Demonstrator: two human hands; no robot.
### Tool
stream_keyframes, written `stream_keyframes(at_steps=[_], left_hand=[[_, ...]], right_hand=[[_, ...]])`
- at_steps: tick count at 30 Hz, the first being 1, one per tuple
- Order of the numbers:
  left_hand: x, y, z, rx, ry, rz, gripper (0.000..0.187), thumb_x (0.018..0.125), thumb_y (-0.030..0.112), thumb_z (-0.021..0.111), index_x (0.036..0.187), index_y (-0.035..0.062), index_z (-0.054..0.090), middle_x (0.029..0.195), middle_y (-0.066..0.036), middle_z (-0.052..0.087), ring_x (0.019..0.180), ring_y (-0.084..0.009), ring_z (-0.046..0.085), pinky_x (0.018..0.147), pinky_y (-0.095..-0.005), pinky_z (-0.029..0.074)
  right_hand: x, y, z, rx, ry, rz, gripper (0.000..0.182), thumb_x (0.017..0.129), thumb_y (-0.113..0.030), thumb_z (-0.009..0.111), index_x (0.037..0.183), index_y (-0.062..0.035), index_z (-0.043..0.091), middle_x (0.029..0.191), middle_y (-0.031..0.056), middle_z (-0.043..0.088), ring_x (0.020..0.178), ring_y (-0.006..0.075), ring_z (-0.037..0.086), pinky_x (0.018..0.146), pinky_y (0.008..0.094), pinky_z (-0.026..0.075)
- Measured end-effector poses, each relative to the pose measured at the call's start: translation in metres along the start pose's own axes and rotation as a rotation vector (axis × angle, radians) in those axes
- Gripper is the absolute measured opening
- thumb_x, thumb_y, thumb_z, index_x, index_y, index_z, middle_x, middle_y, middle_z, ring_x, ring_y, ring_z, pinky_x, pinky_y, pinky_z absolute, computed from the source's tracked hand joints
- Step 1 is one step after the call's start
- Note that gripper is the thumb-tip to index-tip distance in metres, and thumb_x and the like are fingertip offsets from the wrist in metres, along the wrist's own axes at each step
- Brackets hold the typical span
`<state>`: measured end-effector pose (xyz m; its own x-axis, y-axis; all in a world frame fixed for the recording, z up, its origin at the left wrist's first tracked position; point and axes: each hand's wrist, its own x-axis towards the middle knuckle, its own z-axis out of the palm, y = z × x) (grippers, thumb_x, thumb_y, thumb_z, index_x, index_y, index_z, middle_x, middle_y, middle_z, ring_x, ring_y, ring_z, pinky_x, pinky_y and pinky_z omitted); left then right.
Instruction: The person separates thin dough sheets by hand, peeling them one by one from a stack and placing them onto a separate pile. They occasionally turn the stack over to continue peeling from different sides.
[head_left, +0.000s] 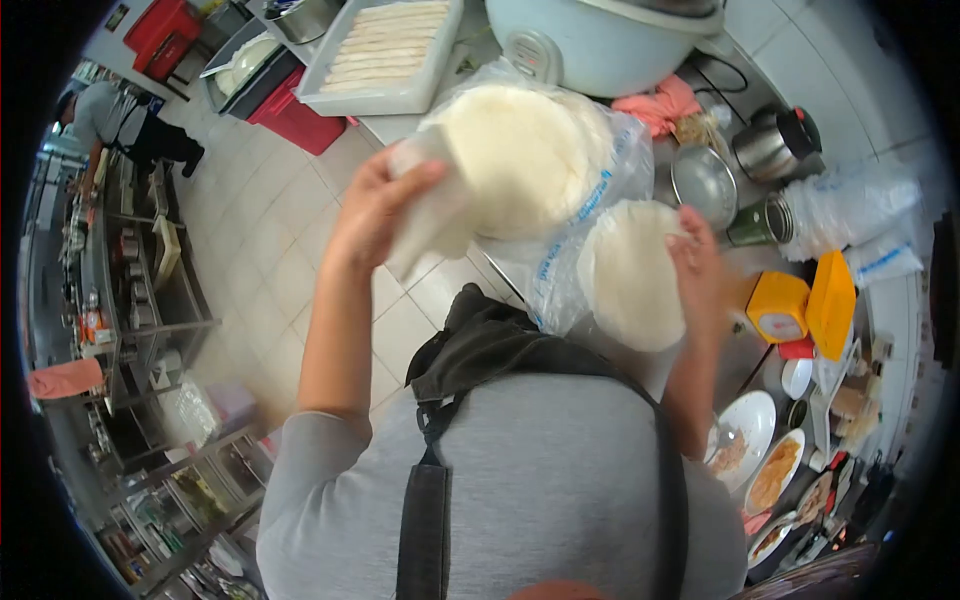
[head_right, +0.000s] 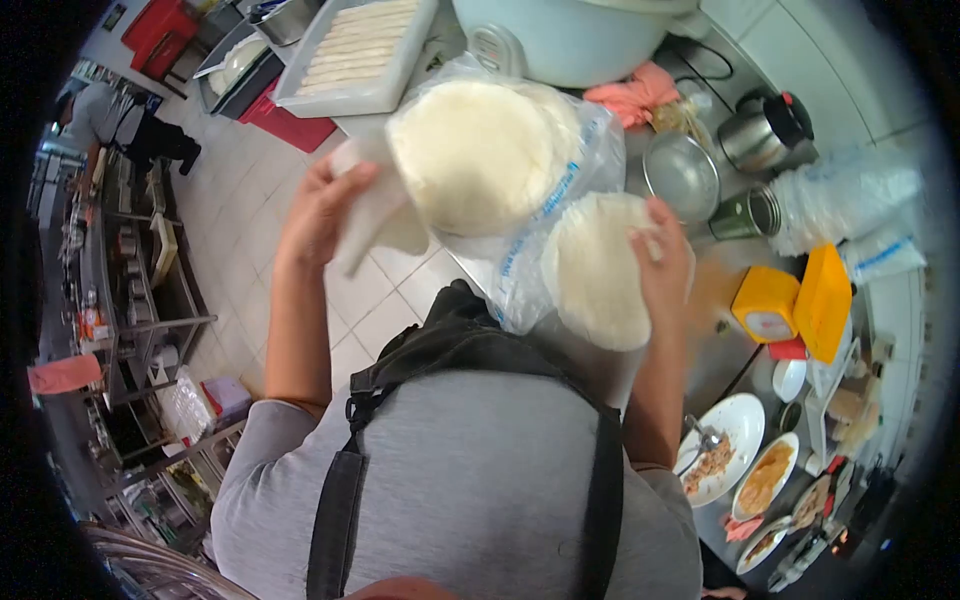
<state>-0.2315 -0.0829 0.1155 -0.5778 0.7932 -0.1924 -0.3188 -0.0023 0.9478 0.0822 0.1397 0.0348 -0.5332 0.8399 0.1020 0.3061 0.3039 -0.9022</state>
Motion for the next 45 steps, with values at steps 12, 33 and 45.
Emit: stream_keyframes(at_steps=[12, 33, 45], left_hand=[[0.1, -0.011, -0.001, -0.282, -0.12, 0.047, 0.029, 0.083, 0.021, 0.07, 0.103, 0.0025, 0.062, 0.097, -0.006, 0.066, 0.086, -0.0149, 0.064, 0.074, -0.0307, 0.052], [0.122, -0.105, -0.055, 0.621, 0.036, 0.226, 0.063, 0.067, 0.0, 0.063, 0.129, 0.0051, 0.052, 0.116, -0.013, 0.056, 0.096, -0.0218, 0.057, 0.086, -0.0303, 0.046], [0.116, -0.095, -0.047, 0.72, 0.06, 0.241, 0.068, 0.064, 0.001, 0.062, 0.13, 0.0051, 0.049, 0.106, -0.014, 0.054, 0.092, -0.0259, 0.057, 0.083, -0.0339, 0.047]], right_hand=[[0.091, -0.041, 0.097, 1.167, -0.468, 0.394, 0.055, 0.098, -0.035, 0.042, 0.142, -0.0035, 0.029, 0.142, 0.0129, 0.039, 0.131, 0.0275, 0.036, 0.108, 0.0445, 0.029], [0.103, -0.005, 0.117, 0.293, -0.387, 0.306, 0.053, 0.083, -0.001, 0.058, 0.135, -0.0022, 0.045, 0.086, -0.0012, 0.058, 0.068, 0.0037, 0.049, 0.062, 0.0167, 0.039], [0.099, 0.003, 0.124, 0.113, -0.371, 0.072, 0.056, 0.081, 0.009, 0.053, 0.135, -0.0011, 0.044, 0.133, 0.0088, 0.046, 0.091, 0.009, 0.058, 0.077, 0.0207, 0.046]])
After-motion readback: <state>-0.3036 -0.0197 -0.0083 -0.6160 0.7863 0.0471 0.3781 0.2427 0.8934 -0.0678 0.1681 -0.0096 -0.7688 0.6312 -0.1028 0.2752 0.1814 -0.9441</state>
